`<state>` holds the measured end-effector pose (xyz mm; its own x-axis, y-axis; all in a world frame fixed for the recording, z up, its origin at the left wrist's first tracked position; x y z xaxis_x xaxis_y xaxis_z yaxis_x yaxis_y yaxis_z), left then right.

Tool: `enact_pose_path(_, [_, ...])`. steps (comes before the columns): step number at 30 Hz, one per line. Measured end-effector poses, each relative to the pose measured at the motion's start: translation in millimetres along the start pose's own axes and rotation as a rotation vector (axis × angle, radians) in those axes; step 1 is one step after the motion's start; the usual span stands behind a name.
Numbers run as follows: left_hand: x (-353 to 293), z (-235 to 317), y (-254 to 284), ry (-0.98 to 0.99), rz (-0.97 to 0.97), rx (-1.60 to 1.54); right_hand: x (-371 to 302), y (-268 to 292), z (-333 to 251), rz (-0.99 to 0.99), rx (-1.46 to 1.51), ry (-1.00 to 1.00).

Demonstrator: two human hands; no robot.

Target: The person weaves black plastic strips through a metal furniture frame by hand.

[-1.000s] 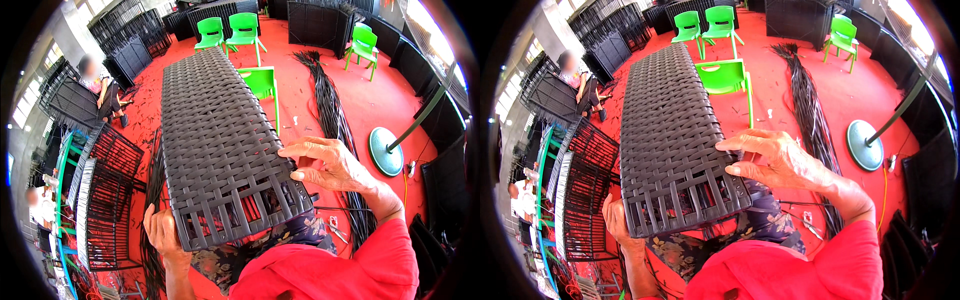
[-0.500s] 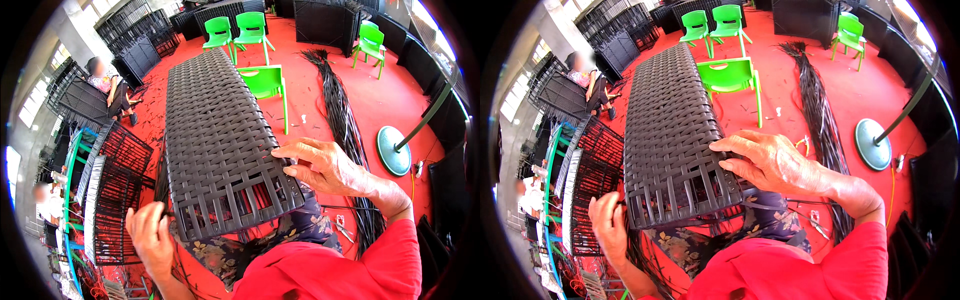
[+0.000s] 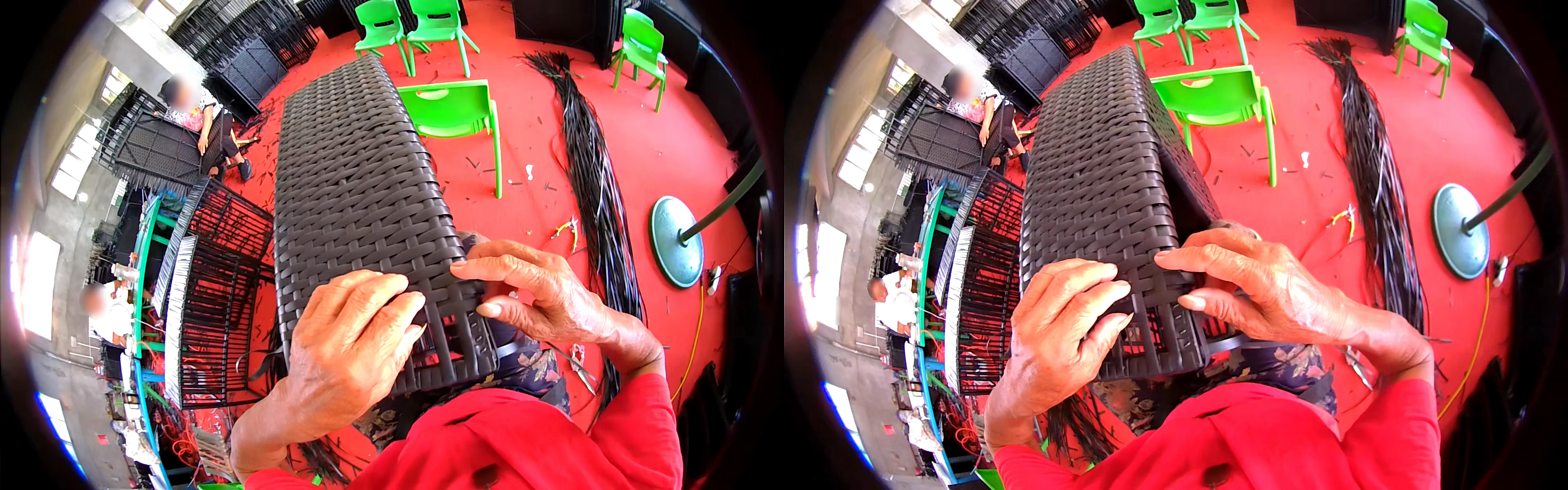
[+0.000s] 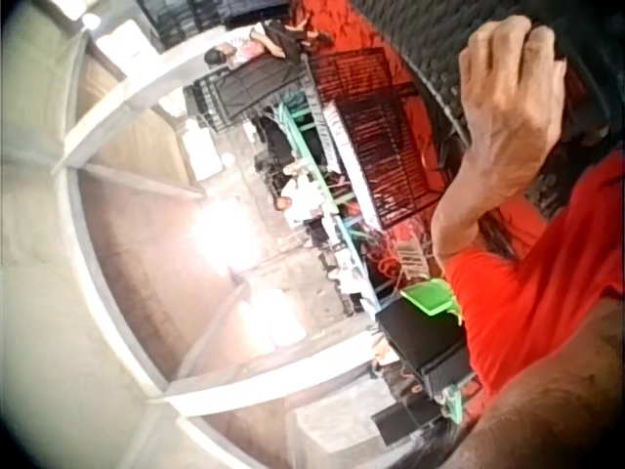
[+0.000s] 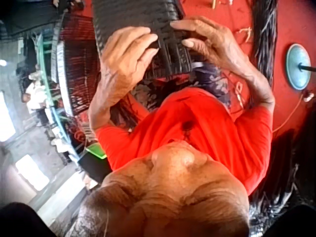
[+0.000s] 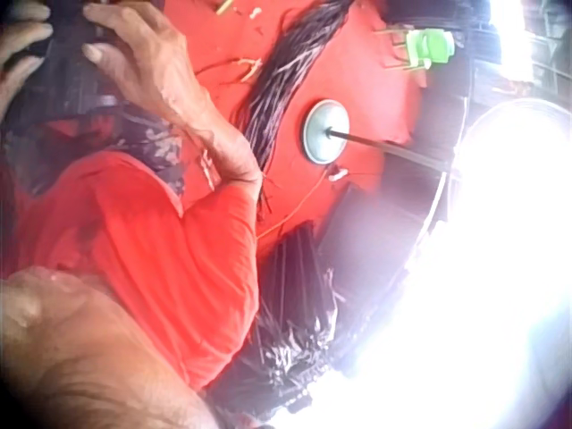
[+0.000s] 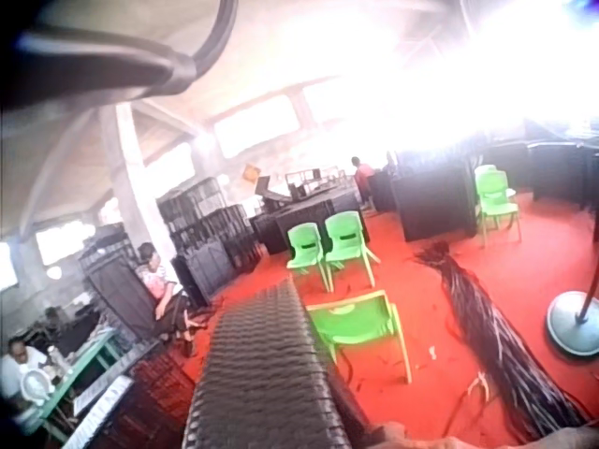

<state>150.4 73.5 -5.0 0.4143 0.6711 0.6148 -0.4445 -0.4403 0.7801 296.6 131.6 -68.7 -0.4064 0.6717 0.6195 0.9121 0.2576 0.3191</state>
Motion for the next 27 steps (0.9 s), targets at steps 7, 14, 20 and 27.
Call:
enact_pose_path(7, [2,-4,-5,-0.012,0.06,0.007,-4,-2,13,0.014,0.117,0.027])
enact_pose_path(14, [5,-10,-6,0.051,0.023,-0.08,-9,-5,11,0.125,0.115,0.035])
enact_pose_path(20, [-3,-20,7,0.201,0.054,-0.15,-8,-11,14,0.162,0.151,0.052])
enact_pose_path(27, [-144,-58,103,0.463,1.158,0.023,-32,6,18,0.278,0.026,-0.127])
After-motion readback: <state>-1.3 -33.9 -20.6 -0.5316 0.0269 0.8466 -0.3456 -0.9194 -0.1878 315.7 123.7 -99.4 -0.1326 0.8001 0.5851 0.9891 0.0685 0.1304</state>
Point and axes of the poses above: each hand's wrist, its own x-axis towards the middle knuckle, its own y-axis out of the back of the hand, z = x × y, the point moved 6 cm from there along x, towards the middle knuckle, and after that the axes turned 14 degrees about z, right-handed, at the moved point
